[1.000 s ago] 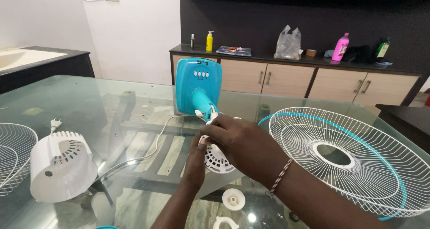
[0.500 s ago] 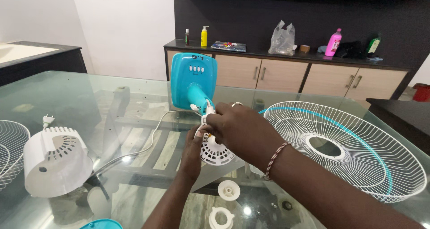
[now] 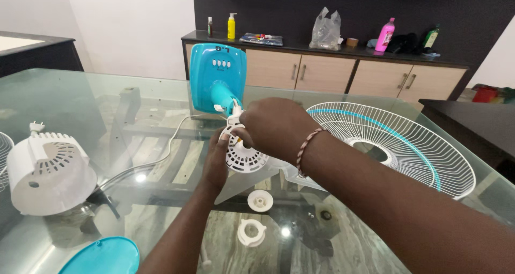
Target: The person uses a yellow screwdriver to loosen and remove screws from the white plastic rear housing of a disassembled electric fan. They repeatedly insert the screwdriver into screw slots, turn it, and remove screws, placing them on the glass table. The fan blades, front grille, and motor housing remain separate on the table throughout.
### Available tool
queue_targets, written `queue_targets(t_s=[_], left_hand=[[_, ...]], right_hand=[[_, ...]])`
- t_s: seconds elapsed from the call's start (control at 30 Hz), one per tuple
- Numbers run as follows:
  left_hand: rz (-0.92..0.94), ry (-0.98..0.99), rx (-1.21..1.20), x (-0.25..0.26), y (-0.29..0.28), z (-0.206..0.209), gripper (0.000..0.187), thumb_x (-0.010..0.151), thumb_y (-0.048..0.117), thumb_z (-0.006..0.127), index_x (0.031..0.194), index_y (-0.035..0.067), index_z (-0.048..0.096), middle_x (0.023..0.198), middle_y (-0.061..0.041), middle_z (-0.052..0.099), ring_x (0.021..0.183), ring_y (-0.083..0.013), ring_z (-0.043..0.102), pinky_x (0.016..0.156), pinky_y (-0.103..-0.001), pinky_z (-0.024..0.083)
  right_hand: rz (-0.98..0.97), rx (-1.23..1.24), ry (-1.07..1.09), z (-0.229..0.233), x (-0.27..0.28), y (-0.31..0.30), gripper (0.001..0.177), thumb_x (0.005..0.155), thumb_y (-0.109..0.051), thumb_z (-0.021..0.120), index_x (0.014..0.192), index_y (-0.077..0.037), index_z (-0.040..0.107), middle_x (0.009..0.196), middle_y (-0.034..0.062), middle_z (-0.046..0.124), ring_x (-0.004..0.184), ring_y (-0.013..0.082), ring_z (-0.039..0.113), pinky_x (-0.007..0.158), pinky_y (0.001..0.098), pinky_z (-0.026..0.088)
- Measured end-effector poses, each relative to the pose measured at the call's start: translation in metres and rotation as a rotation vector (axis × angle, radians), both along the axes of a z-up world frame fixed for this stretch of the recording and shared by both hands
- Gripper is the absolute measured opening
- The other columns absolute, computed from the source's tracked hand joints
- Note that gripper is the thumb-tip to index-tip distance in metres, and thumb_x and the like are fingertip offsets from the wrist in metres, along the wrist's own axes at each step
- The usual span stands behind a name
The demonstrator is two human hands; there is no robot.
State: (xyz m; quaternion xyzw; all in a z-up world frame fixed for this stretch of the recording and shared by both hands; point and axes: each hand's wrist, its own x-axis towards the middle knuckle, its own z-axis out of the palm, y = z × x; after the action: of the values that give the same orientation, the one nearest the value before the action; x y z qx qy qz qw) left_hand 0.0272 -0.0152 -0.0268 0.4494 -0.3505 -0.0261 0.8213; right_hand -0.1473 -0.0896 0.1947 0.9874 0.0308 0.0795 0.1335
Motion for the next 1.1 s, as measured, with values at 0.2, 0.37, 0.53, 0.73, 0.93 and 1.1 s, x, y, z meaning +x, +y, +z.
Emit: queue_targets(t_s=[0.2, 0.37, 0.53, 0.73, 0.93, 1.1], left_hand=[[0.039, -0.028, 0.03, -0.002, 0.0, 0.003, 0.047, 0.108, 0.033, 0.043, 0.143, 0.003, 0.048, 0.129, -0.012, 0.062, 0.115, -0.0171, 0.062, 0.098, -0.033, 0.05], [0.051, -0.039, 0.043, -0.003, 0.0, 0.004, 0.044, 0.108, 0.034, 0.043, 0.14, 0.004, 0.052, 0.122, -0.01, 0.065, 0.106, -0.0139, 0.064, 0.091, -0.029, 0.052], [0.004, -0.022, 0.015, -0.004, 0.0, 0.006, 0.042, 0.107, 0.033, 0.044, 0.138, 0.006, 0.053, 0.115, -0.008, 0.067, 0.096, -0.012, 0.066, 0.082, -0.028, 0.053], [0.001, -0.089, -0.017, -0.003, 0.0, 0.006, 0.041, 0.109, 0.034, 0.044, 0.136, 0.004, 0.054, 0.117, -0.008, 0.065, 0.101, -0.0117, 0.063, 0.087, -0.028, 0.052], [0.013, -0.059, -0.008, -0.004, -0.001, 0.006, 0.041, 0.109, 0.033, 0.044, 0.134, 0.003, 0.055, 0.116, -0.009, 0.066, 0.101, -0.0133, 0.063, 0.088, -0.031, 0.053], [0.031, -0.045, 0.009, -0.002, -0.003, 0.004, 0.041, 0.108, 0.032, 0.044, 0.135, 0.003, 0.053, 0.119, -0.009, 0.064, 0.105, -0.0133, 0.063, 0.09, -0.031, 0.052]], right_hand=[[0.222, 0.041, -0.119, -0.006, 0.004, 0.002, 0.034, 0.085, -0.03, 0.07, 0.109, -0.007, 0.067, 0.085, 0.0136, 0.072, 0.08, 0.0312, 0.072, 0.068, 0.0468, 0.059], [0.213, 0.022, -0.115, -0.012, 0.012, 0.002, 0.024, 0.092, -0.023, 0.065, 0.105, -0.004, 0.069, 0.086, 0.0165, 0.073, 0.081, 0.0315, 0.074, 0.072, 0.0462, 0.06], [0.257, 0.061, -0.167, -0.015, 0.011, -0.001, 0.024, 0.093, -0.025, 0.066, 0.099, -0.003, 0.072, 0.083, 0.0168, 0.073, 0.08, 0.0323, 0.073, 0.074, 0.0468, 0.058], [0.212, 0.091, -0.144, -0.012, 0.012, 0.0, 0.03, 0.094, -0.034, 0.067, 0.1, -0.005, 0.072, 0.082, 0.0148, 0.073, 0.08, 0.0303, 0.074, 0.075, 0.0462, 0.058], [0.084, 0.172, -0.113, -0.004, 0.007, 0.002, 0.034, 0.094, -0.042, 0.065, 0.088, -0.01, 0.076, 0.073, 0.0107, 0.073, 0.071, 0.0254, 0.074, 0.07, 0.0422, 0.059], [0.017, 0.224, -0.112, -0.003, 0.006, 0.005, 0.045, 0.095, -0.047, 0.061, 0.067, -0.014, 0.075, 0.062, 0.0075, 0.071, 0.063, 0.0243, 0.073, 0.068, 0.0416, 0.059]])
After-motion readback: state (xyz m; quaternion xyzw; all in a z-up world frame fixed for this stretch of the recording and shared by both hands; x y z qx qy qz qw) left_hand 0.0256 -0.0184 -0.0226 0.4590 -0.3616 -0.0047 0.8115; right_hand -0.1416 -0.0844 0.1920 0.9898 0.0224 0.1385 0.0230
